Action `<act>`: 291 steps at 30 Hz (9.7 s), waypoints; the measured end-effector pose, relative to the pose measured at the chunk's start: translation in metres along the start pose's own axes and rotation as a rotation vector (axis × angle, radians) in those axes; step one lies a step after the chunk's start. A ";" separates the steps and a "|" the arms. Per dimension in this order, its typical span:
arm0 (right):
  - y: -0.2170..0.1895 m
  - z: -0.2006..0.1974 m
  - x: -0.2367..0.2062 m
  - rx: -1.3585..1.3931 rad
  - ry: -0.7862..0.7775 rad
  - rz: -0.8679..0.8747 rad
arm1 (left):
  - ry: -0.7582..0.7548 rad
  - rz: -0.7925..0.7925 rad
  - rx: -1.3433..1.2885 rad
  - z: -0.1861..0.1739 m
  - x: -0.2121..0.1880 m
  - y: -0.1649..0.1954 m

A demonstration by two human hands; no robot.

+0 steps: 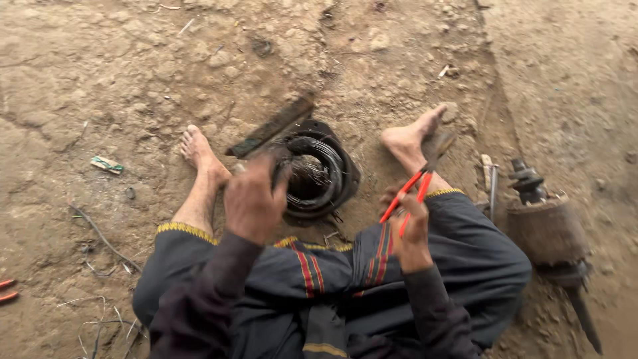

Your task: The person sits on the ground holding red-handled pliers and pulls wire windings out of an electric motor stator, cutting and stripping the wire by hand and with the pliers, letting the removed wire accumulate on the stator housing.

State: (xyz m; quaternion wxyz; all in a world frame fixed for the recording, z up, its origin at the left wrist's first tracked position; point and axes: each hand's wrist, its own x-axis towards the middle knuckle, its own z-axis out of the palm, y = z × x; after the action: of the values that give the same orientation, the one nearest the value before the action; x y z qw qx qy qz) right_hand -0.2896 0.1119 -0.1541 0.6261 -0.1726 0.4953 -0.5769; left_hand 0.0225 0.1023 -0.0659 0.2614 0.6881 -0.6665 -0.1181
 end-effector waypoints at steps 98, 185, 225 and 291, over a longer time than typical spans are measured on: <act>0.100 0.044 -0.148 -0.429 -0.285 0.632 | -0.495 -0.116 0.199 0.027 -0.006 0.001; 0.093 0.075 -0.146 -0.064 -0.007 0.294 | -0.496 -0.134 0.255 0.023 -0.041 0.026; 0.122 0.017 -0.159 -0.252 -0.152 0.339 | -0.030 0.094 0.028 0.073 -0.101 0.035; 0.097 0.051 -0.114 -0.522 -0.262 0.557 | -0.557 0.587 0.443 0.013 0.026 -0.021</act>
State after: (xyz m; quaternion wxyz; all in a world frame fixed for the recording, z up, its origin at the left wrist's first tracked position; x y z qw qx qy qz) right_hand -0.1764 0.2221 -0.1591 0.7516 -0.2569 0.5689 -0.2131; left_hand 0.0362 0.0733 -0.0831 -0.0588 0.4515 -0.8872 -0.0743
